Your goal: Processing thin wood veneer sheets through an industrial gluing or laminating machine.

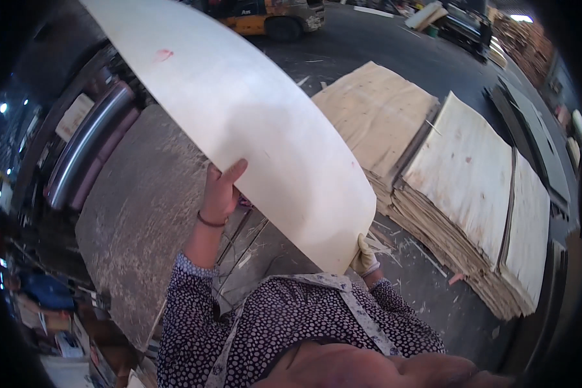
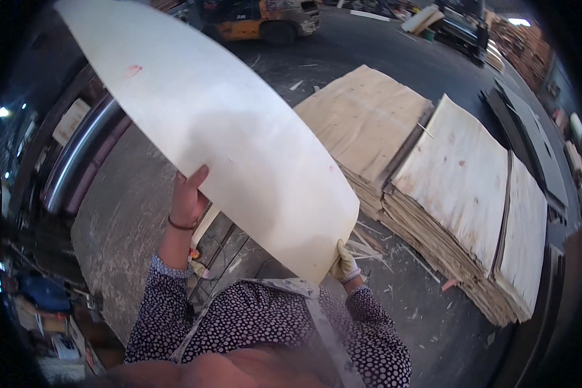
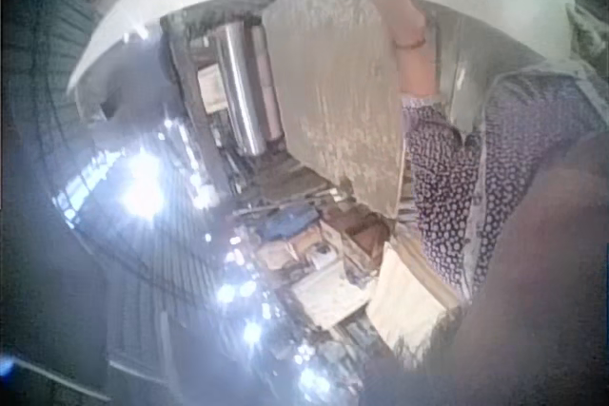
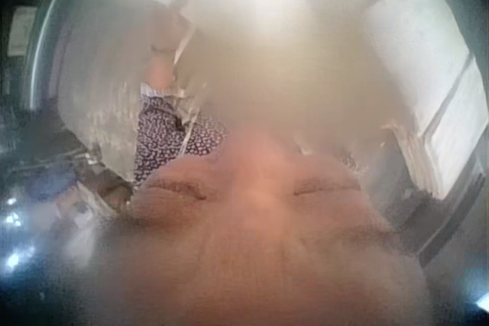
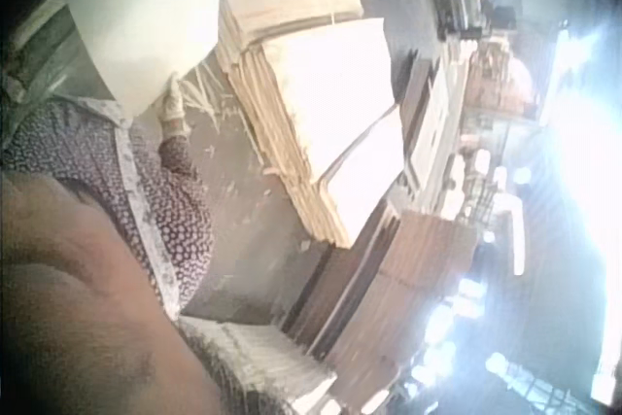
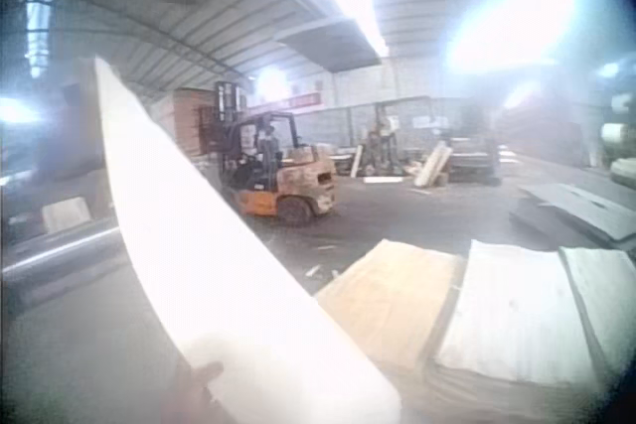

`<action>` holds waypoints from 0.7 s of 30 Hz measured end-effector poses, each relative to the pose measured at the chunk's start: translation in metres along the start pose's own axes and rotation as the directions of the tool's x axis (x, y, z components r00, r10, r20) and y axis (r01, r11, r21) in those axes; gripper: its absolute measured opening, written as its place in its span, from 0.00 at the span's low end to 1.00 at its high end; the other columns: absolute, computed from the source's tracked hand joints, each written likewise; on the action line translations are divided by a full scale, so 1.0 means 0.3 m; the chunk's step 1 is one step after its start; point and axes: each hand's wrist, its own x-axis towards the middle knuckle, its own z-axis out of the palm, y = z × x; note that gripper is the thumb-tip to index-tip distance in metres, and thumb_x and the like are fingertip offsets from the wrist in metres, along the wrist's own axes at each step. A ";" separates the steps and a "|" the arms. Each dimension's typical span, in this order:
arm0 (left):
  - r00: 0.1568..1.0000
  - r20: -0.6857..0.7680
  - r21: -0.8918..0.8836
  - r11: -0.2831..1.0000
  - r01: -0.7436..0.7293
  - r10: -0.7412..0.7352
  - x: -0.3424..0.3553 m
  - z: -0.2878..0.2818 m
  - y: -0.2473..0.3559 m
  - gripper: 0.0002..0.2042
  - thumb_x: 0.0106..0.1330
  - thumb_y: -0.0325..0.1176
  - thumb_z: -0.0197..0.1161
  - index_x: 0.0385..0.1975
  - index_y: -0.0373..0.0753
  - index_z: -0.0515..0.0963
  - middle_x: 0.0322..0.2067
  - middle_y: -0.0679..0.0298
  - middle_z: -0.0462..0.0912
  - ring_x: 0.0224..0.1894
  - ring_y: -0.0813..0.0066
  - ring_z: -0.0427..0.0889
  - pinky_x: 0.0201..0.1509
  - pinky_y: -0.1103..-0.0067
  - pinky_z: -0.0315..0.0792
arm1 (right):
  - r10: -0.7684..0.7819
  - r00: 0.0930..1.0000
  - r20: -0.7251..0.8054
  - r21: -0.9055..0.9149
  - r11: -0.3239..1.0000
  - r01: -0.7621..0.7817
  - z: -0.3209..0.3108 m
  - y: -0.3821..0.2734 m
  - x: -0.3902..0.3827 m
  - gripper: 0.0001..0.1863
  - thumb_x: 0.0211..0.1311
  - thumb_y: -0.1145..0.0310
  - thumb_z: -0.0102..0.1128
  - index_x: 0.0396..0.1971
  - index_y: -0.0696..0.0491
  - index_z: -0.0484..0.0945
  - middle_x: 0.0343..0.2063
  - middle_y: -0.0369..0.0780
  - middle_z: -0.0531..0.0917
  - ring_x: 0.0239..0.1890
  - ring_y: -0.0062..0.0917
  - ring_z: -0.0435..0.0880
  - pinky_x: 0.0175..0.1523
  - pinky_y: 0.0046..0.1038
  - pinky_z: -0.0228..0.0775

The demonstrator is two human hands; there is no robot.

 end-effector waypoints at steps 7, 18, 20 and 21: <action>0.947 0.298 0.300 0.954 0.030 -0.124 0.281 0.114 -0.293 0.29 0.74 0.51 0.53 0.69 0.42 0.62 0.62 0.61 0.73 0.64 0.71 0.70 0.68 0.70 0.63 | -0.434 0.867 -0.243 -0.060 0.899 0.433 -0.001 -0.188 -0.035 0.35 0.69 0.52 0.58 0.67 0.57 0.60 0.62 0.46 0.73 0.62 0.38 0.74 0.65 0.44 0.69; 0.619 -0.089 0.132 0.607 0.784 -0.780 -0.255 -0.474 -0.663 0.23 0.76 0.43 0.52 0.67 0.43 0.62 0.52 0.54 0.81 0.48 0.63 0.84 0.50 0.69 0.78 | -0.914 0.078 -0.398 -0.821 0.393 0.414 -0.448 -0.895 -0.232 0.26 0.71 0.72 0.39 0.68 0.60 0.61 0.68 0.44 0.67 0.70 0.31 0.64 0.75 0.31 0.53; 0.556 -0.190 0.082 0.551 0.830 -0.809 -0.352 -0.539 -0.686 0.21 0.75 0.44 0.53 0.62 0.42 0.66 0.49 0.53 0.82 0.45 0.62 0.84 0.46 0.68 0.79 | -0.980 0.016 -0.199 -0.980 0.199 0.018 -0.842 -0.903 -0.316 0.26 0.72 0.72 0.37 0.68 0.60 0.61 0.69 0.44 0.64 0.71 0.31 0.62 0.76 0.28 0.51; 0.549 -0.177 0.080 0.544 0.835 -0.817 -0.394 -0.578 -0.709 0.21 0.75 0.44 0.53 0.62 0.42 0.66 0.49 0.53 0.82 0.45 0.62 0.84 0.46 0.68 0.79 | -0.983 0.040 -0.180 -0.978 0.183 0.101 -0.970 -0.916 -0.365 0.26 0.73 0.69 0.36 0.69 0.59 0.60 0.70 0.43 0.64 0.72 0.32 0.60 0.76 0.30 0.49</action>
